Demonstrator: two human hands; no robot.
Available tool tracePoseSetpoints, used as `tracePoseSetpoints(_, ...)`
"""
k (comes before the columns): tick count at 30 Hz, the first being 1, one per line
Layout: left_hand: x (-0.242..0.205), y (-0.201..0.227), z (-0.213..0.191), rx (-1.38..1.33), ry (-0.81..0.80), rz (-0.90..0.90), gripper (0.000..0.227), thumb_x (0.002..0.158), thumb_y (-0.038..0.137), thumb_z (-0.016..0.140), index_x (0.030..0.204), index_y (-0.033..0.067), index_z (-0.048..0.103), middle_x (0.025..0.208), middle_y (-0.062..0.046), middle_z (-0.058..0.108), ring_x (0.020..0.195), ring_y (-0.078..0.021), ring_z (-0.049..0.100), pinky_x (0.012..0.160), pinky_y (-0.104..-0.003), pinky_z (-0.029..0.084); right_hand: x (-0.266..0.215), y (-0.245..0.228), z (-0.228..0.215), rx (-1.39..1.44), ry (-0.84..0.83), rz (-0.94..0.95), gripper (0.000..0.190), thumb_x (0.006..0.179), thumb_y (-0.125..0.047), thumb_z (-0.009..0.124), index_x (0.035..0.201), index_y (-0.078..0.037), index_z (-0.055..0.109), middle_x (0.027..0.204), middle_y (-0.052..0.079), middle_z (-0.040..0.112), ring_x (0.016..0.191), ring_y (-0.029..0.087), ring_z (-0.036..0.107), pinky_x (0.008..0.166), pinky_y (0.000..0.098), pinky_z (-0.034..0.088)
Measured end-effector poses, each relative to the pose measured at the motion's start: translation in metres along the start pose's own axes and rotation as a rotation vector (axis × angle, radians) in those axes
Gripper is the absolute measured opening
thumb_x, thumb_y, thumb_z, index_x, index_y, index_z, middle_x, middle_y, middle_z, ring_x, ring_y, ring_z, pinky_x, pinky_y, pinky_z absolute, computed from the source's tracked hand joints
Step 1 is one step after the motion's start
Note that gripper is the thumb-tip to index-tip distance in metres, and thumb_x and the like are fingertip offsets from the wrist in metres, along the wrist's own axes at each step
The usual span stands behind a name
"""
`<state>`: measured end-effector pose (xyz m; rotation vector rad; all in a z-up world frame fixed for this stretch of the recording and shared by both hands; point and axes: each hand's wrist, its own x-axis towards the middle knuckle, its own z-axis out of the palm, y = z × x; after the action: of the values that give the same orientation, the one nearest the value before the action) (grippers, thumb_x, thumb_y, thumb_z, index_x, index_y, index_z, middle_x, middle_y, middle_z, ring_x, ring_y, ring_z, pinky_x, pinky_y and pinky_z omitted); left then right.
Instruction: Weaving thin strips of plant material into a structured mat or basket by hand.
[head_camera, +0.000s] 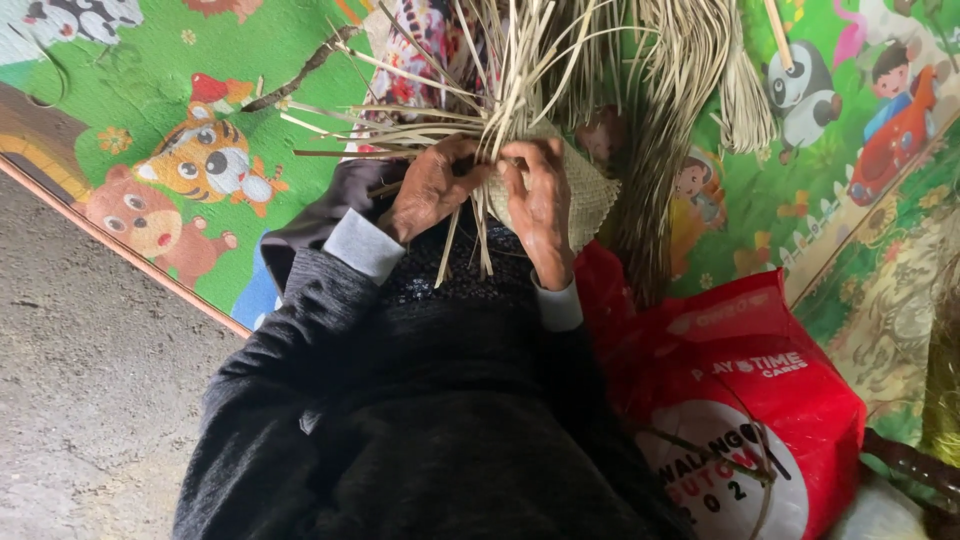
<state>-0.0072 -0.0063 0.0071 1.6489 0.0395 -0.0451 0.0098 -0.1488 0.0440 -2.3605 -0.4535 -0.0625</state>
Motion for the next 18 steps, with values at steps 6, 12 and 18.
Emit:
tracePoseSetpoints(6,0.000,-0.009,0.002,-0.048,0.004,-0.001,0.008,0.082,0.018,0.065,0.090,0.0161,0.066,0.088,-0.007,0.064,0.085,-0.0306,0.065,0.072,-0.040,0.052,-0.001,0.006,0.001,-0.133,-0.018,0.026,0.008,0.088,-0.013,0.062,0.095,-0.013,0.059,0.095,0.002,0.045,0.083,0.018,0.058,0.069,0.0277,0.054)
tracePoseSetpoints(12,0.002,-0.009,0.001,0.080,-0.038,0.034,0.017,0.081,0.019,0.064,0.093,0.0073,0.063,0.089,-0.015,0.060,0.082,-0.0422,0.060,0.070,-0.051,0.048,0.001,-0.002,-0.002,-0.123,-0.043,0.099,0.008,0.086,-0.013,0.065,0.089,-0.011,0.058,0.089,0.005,0.051,0.080,0.026,0.061,0.068,0.0357,0.052)
tracePoseSetpoints(18,0.005,-0.001,-0.004,0.007,-0.151,0.007,0.014,0.081,0.024,0.065,0.086,0.0107,0.065,0.085,-0.009,0.060,0.079,-0.0359,0.062,0.068,-0.045,0.048,0.004,-0.008,-0.002,-0.133,-0.024,0.082,0.008,0.087,-0.019,0.062,0.092,-0.014,0.058,0.084,0.008,0.055,0.076,0.031,0.062,0.067,0.0401,0.050)
